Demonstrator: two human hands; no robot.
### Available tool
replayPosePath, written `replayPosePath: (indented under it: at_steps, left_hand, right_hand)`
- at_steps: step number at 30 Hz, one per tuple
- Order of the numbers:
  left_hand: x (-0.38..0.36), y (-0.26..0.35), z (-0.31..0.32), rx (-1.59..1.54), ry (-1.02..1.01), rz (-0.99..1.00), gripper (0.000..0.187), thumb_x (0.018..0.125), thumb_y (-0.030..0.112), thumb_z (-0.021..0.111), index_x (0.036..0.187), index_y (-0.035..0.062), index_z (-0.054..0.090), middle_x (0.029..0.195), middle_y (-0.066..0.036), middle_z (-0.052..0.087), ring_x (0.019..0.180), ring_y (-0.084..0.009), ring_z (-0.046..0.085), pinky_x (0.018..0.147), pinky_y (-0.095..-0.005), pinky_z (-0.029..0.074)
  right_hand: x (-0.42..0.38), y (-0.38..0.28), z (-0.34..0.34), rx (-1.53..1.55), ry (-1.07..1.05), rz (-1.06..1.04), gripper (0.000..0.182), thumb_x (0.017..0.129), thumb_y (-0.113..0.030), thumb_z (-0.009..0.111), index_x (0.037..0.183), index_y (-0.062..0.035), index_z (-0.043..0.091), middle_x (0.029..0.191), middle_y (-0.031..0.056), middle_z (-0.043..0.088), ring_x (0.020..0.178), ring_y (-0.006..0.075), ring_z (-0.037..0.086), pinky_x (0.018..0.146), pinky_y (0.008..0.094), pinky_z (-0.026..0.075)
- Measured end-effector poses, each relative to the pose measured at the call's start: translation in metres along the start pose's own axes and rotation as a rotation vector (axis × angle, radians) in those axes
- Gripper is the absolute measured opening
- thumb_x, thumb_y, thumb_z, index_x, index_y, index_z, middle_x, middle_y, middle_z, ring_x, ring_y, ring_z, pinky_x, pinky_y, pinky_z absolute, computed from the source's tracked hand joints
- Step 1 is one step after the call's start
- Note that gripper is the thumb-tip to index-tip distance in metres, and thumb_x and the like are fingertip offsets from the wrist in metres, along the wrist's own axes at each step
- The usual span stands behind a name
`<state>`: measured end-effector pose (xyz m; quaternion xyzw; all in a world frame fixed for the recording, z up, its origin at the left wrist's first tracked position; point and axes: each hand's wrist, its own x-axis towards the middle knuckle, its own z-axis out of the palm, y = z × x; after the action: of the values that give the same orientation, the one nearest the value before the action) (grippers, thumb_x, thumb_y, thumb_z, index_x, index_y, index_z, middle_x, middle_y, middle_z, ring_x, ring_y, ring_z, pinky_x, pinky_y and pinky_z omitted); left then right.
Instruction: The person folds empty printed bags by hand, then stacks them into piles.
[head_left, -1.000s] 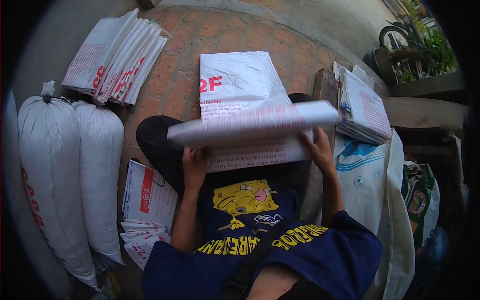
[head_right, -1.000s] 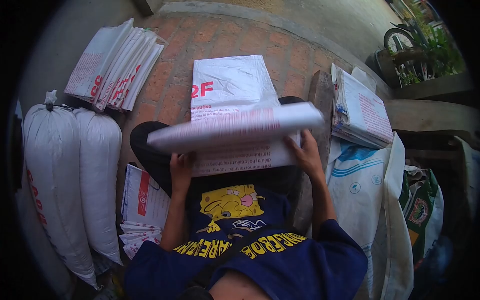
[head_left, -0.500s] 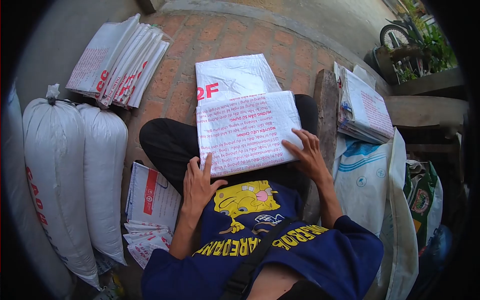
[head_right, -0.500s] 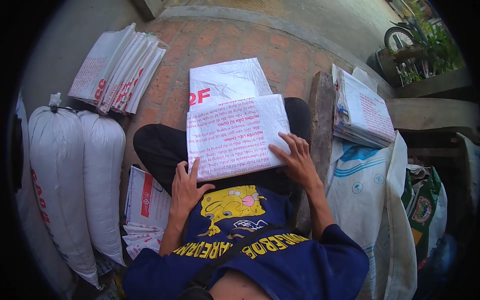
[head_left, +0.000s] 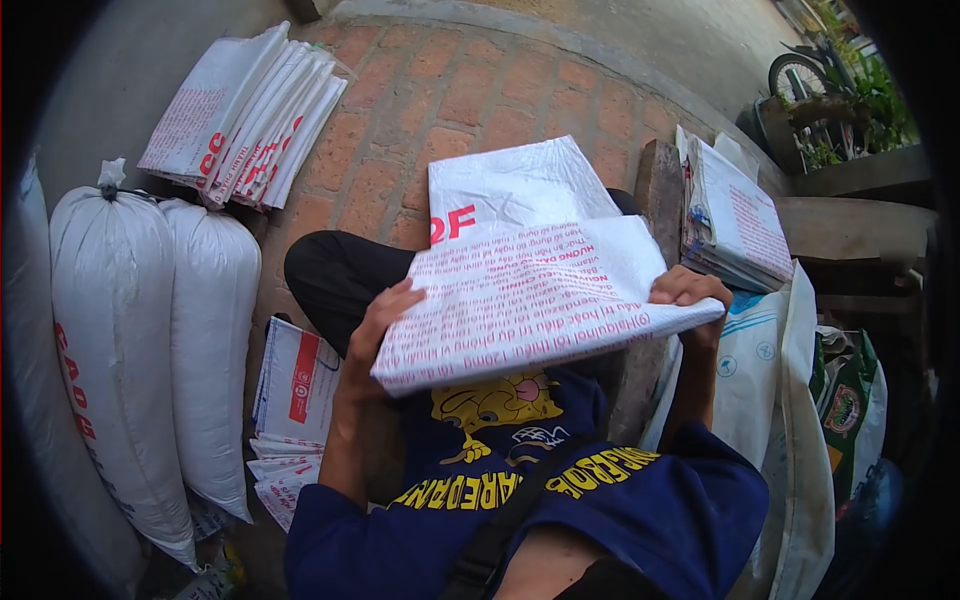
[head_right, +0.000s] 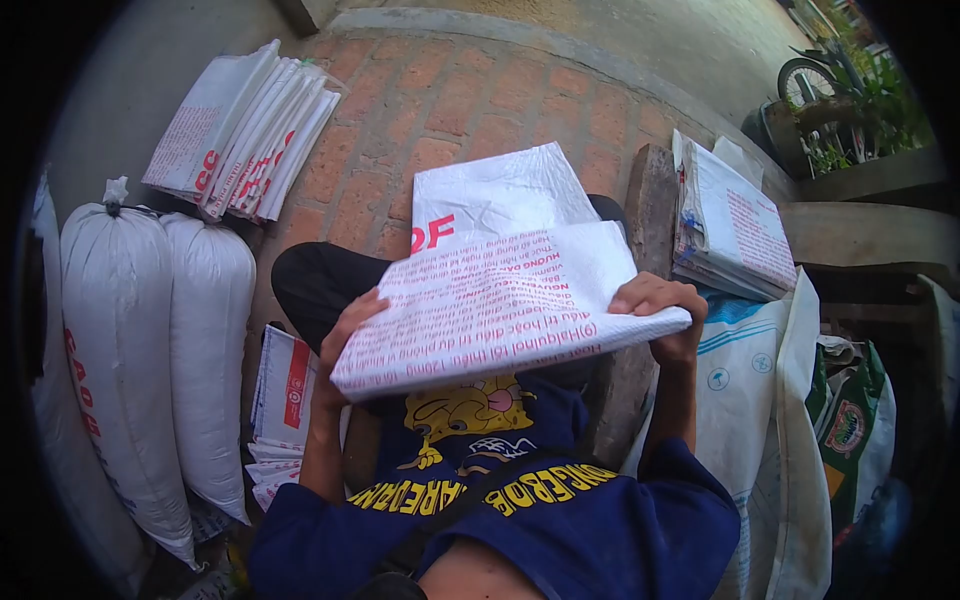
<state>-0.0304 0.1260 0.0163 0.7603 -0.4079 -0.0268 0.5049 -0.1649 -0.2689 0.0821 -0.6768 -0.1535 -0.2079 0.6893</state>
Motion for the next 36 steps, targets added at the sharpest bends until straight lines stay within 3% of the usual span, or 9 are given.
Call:
replayPosePath:
  at_steps: [8,11,17,21,23,24,28,32,36]
  left_hand:
    - [0.011,-0.044,0.055,-0.387,-0.059,-0.001,0.040,0.077,0.020,0.076,0.109,-0.0023,0.065,0.115,-0.018,0.064,0.111,-0.0315,0.061,0.096,-0.0414,0.047]
    - [0.016,-0.034,0.046,-0.429,-0.120,0.016,0.040,0.082,0.025,0.073,0.109,-0.0032,0.065,0.110,-0.020,0.065,0.108,-0.0311,0.062,0.095,-0.0414,0.047]
    - [0.014,-0.043,0.034,-0.523,-0.195,0.001,0.034,0.082,0.022,0.073,0.102,-0.0053,0.066,0.101,-0.019,0.067,0.103,-0.0276,0.063,0.092,-0.0378,0.048]
    - [-0.004,-0.061,0.052,-0.753,-0.048,-0.445,0.025,0.084,0.017,0.068,0.095,-0.0050,0.064,0.093,-0.010,0.066,0.093,-0.0166,0.064,0.080,-0.0261,0.050]
    - [-0.008,-0.056,0.074,-0.559,0.271,-0.510,0.024,0.091,0.015,0.064,0.107,-0.0018,0.059,0.091,-0.007,0.064,0.086,-0.0129,0.060,0.076,-0.0256,0.048]
    - [0.013,-0.033,0.070,-0.341,0.270,-0.562,0.025,0.093,0.014,0.063,0.110,-0.0019,0.057,0.092,-0.008,0.065,0.086,-0.0119,0.059,0.075,-0.0279,0.048]
    - [0.017,-0.027,0.092,0.203,0.242,-0.594,0.023,0.090,0.016,0.059,0.102,-0.0036,0.055,0.091,-0.021,0.060,0.084,-0.0390,0.059,0.071,-0.0427,0.048]
    - [0.022,-0.011,0.103,0.775,0.070,-0.567,0.027,0.088,0.024,0.061,0.094,-0.0021,0.055,0.094,-0.018,0.051,0.093,-0.0341,0.053,0.079,-0.0403,0.046]
    - [0.023,-0.021,0.095,0.807,-0.008,-0.504,0.028,0.089,0.026,0.060,0.091,-0.0025,0.059,0.094,-0.018,0.053,0.092,-0.0341,0.054,0.079,-0.0423,0.047]
  right_hand:
    - [-0.014,0.002,-0.007,0.325,-0.068,0.011,0.032,0.082,-0.032,0.074,0.093,-0.0056,0.062,0.101,0.0186,0.069,0.098,0.0314,0.065,0.091,0.0447,0.048]
    - [-0.011,0.012,-0.012,-0.726,-0.035,0.167,0.042,0.086,-0.046,0.061,0.106,-0.0086,0.063,0.120,0.0168,0.064,0.127,0.0333,0.050,0.110,0.0521,0.025]
    - [-0.024,0.062,-0.025,-0.570,-0.251,0.257,0.035,0.080,-0.038,0.064,0.092,-0.0054,0.068,0.099,0.0121,0.071,0.105,0.0274,0.066,0.105,0.0470,0.035]
    - [-0.047,0.072,-0.019,-0.093,0.173,0.609,0.032,0.081,-0.028,0.073,0.095,-0.0003,0.065,0.094,0.0110,0.068,0.086,0.0186,0.066,0.080,0.0329,0.052]
    - [-0.049,0.070,0.000,-0.708,0.238,0.578,0.030,0.082,-0.020,0.074,0.099,0.0016,0.063,0.095,0.0099,0.067,0.085,0.0183,0.065,0.077,0.0310,0.052]
    - [-0.034,0.063,0.010,-0.505,0.274,0.668,0.032,0.082,-0.020,0.074,0.100,0.0028,0.062,0.096,0.0091,0.068,0.086,0.0191,0.064,0.077,0.0326,0.050]
    - [-0.038,0.078,0.011,-0.637,0.328,0.934,0.050,0.078,-0.027,0.078,0.112,0.0027,0.057,0.096,0.0152,0.067,0.089,0.0238,0.064,0.081,0.0341,0.050]
    - [-0.050,0.090,0.020,-1.351,0.255,0.575,0.056,0.080,-0.030,0.075,0.117,0.0040,0.052,0.097,0.0235,0.066,0.085,0.0383,0.065,0.080,0.0415,0.052]
    - [-0.034,0.079,0.015,-0.882,0.356,1.026,0.057,0.084,-0.040,0.069,0.115,0.0053,0.055,0.099,0.0236,0.067,0.083,0.0299,0.067,0.077,0.0382,0.052]
